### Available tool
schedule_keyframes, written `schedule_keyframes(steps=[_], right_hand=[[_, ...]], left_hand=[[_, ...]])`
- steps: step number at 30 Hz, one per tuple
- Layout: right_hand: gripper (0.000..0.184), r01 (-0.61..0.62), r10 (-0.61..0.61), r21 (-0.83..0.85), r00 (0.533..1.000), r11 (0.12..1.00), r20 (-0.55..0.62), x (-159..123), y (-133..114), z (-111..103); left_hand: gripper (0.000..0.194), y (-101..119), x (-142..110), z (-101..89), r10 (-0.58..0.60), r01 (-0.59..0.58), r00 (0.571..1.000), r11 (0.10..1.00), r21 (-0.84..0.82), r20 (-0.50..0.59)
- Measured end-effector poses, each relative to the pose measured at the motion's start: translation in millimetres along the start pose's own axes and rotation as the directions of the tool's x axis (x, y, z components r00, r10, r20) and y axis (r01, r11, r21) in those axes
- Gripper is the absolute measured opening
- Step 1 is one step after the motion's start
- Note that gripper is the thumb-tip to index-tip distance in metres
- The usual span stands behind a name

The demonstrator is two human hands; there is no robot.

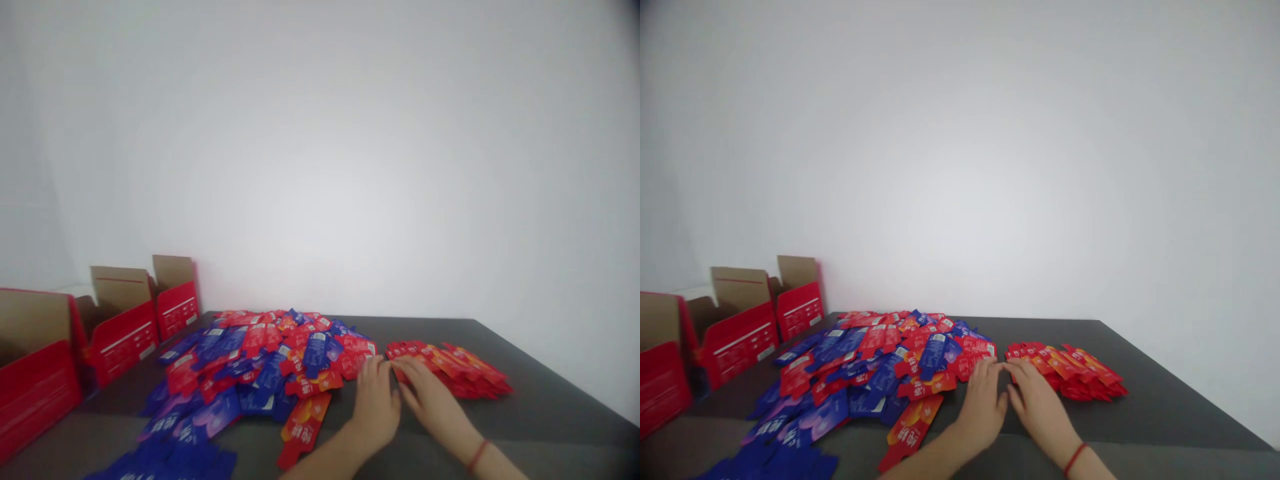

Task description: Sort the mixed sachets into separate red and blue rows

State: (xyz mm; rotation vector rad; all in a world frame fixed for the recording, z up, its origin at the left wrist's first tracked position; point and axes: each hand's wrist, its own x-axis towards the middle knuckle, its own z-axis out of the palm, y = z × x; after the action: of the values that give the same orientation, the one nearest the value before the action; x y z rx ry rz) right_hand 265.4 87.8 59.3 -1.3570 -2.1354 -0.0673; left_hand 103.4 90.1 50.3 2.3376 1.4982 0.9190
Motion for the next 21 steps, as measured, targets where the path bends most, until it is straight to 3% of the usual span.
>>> schedule_keyframes(steps=[1,4,6,8,12,16,19,21], right_hand=[[0.043,0.015,-0.015,0.049,1.000,0.999,0.017,-2,-27,11],[0.054,0.023,-0.042,0.148,0.991,0.989,0.129,-3,-93,39],[0.062,-0.017,-0.011,0.160,0.984,0.987,0.175,0,-121,53],[0.068,-0.051,0.024,0.141,0.981,0.989,0.191,3,-137,62],[0.061,-0.001,-0.025,0.114,0.972,0.994,0.233,-2,-148,63],[0.039,0.058,-0.096,0.149,0.959,0.987,0.265,-19,-147,41],[0.029,0.062,-0.132,0.283,0.963,0.957,0.234,-39,-145,22],[0.023,-0.037,-0.071,0.433,0.970,0.900,0.231,-53,-144,14]], left_hand=[[0.055,-11,-7,-19.9,0.018,-0.020,1.000,0.993,0.116,0.015],[0.054,-46,-28,-72.2,-0.142,0.115,0.989,0.925,0.361,0.049],[0.047,-62,-42,-92.0,-0.178,0.131,0.981,0.908,0.398,0.082],[0.041,-67,-59,-98.3,-0.154,0.095,0.981,0.914,0.393,0.121],[0.038,-58,-95,-90.1,-0.088,0.015,0.978,0.935,0.355,0.191],[0.046,-46,-122,-89.1,-0.044,-0.016,0.984,0.944,0.329,0.173],[0.037,-39,-134,-100.5,-0.045,-0.011,0.987,0.940,0.341,0.155],[0.029,-33,-139,-108.8,-0.004,-0.049,0.987,0.945,0.325,0.161]])
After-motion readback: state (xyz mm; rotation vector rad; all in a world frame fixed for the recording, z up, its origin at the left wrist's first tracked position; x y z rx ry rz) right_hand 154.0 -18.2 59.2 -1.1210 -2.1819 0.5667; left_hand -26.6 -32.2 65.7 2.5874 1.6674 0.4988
